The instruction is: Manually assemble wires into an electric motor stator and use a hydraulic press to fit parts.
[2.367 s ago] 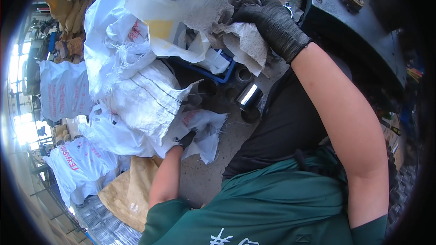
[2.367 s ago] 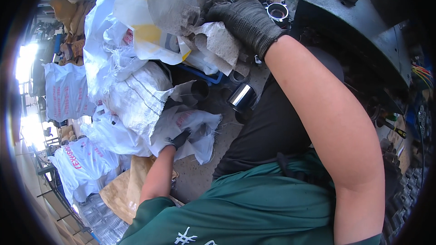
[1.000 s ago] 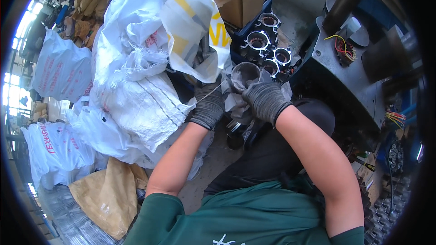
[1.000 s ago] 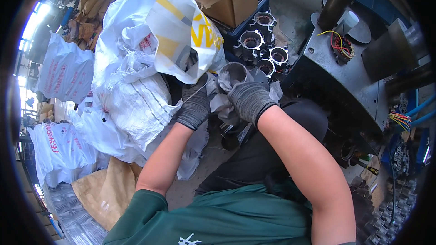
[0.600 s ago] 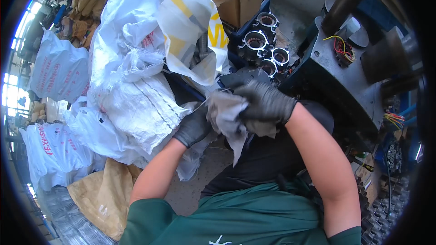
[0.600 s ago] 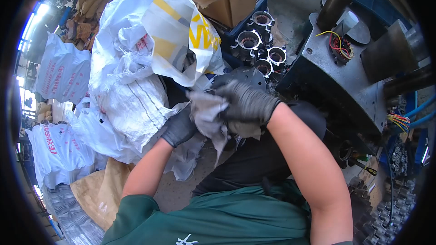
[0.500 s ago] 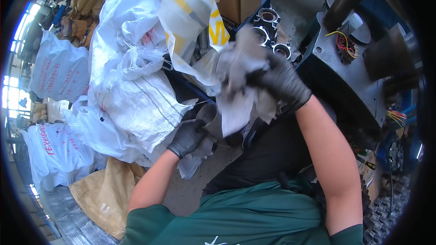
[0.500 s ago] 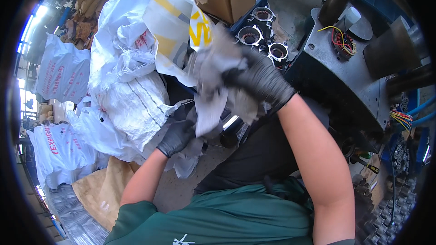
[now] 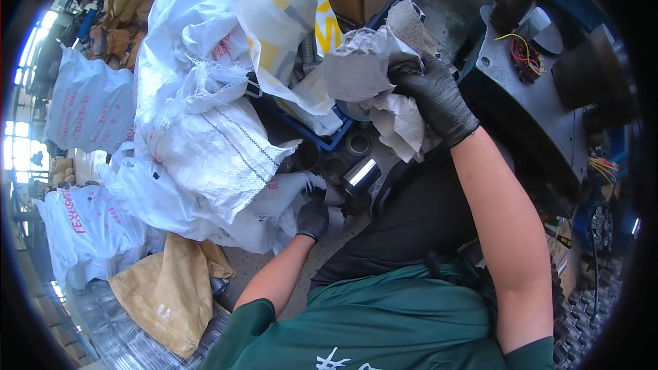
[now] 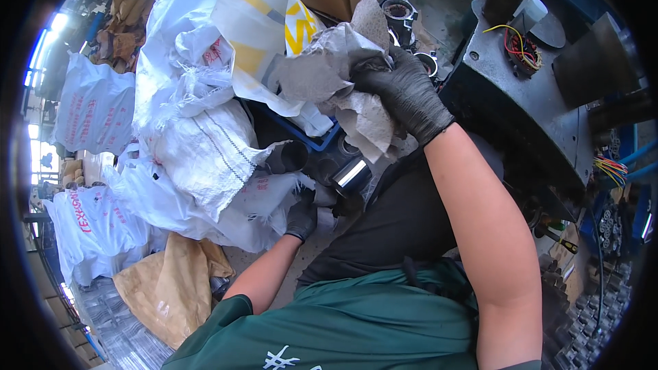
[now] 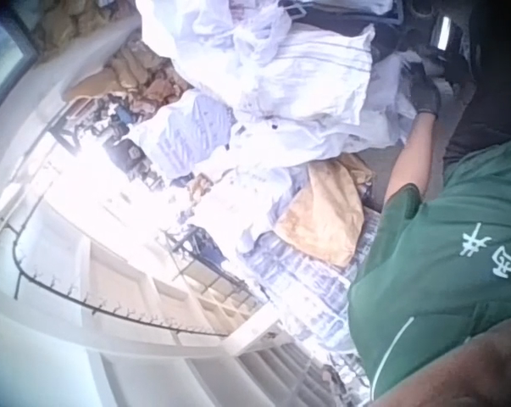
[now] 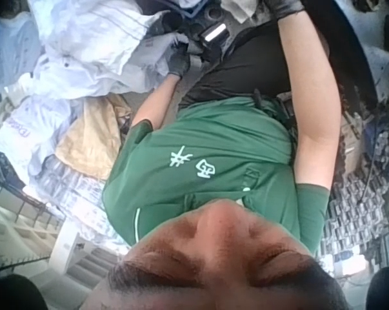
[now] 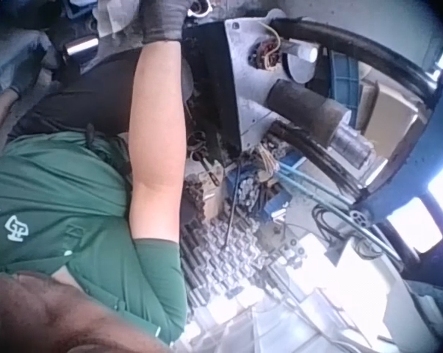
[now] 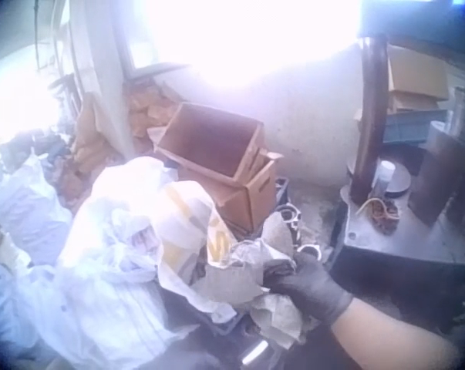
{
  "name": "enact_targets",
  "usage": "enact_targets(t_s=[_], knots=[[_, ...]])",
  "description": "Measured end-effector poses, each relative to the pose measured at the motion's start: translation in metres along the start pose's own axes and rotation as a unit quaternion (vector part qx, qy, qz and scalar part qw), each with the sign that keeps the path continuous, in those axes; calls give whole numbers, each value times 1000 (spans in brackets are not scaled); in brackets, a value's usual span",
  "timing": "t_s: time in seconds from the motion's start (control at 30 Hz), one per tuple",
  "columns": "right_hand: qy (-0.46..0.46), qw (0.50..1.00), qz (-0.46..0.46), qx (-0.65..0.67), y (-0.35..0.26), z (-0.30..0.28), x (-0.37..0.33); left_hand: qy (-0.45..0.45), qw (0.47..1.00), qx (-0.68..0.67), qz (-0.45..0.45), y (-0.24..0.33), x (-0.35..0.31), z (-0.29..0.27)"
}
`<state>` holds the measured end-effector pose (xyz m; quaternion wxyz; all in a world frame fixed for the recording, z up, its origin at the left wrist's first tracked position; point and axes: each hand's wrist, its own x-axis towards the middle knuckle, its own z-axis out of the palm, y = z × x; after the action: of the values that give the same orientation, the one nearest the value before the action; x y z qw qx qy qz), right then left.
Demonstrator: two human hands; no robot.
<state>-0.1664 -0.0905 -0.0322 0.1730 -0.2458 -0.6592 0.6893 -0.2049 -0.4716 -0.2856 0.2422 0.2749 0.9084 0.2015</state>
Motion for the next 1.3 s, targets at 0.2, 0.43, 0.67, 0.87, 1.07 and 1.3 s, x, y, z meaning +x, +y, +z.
enact_targets(t_s=[0.2, 0.43, 0.67, 0.87, 1.07, 1.3], knots=[[-204, 975, -3, 84, -4, -1, -9, 49, 974, -98, 198, 81, 40, -103], [-316, 939, -124, -62, 33, 2, -7, 46, 928, -212, 304, 195, 71, -172], [-177, 972, 39, 150, 11, 14, 4, 206, 843, -411, 280, 169, 49, -130], [-13, 929, -170, -329, 16, -1, 20, -34, 834, -481, -269, 3, -14, 2], [-43, 955, -228, -183, 23, 24, 35, 120, 968, 157, -153, -232, 24, -28], [-24, 878, -310, -364, 37, 1, 42, 31, 943, 237, -232, -194, 64, -150]])
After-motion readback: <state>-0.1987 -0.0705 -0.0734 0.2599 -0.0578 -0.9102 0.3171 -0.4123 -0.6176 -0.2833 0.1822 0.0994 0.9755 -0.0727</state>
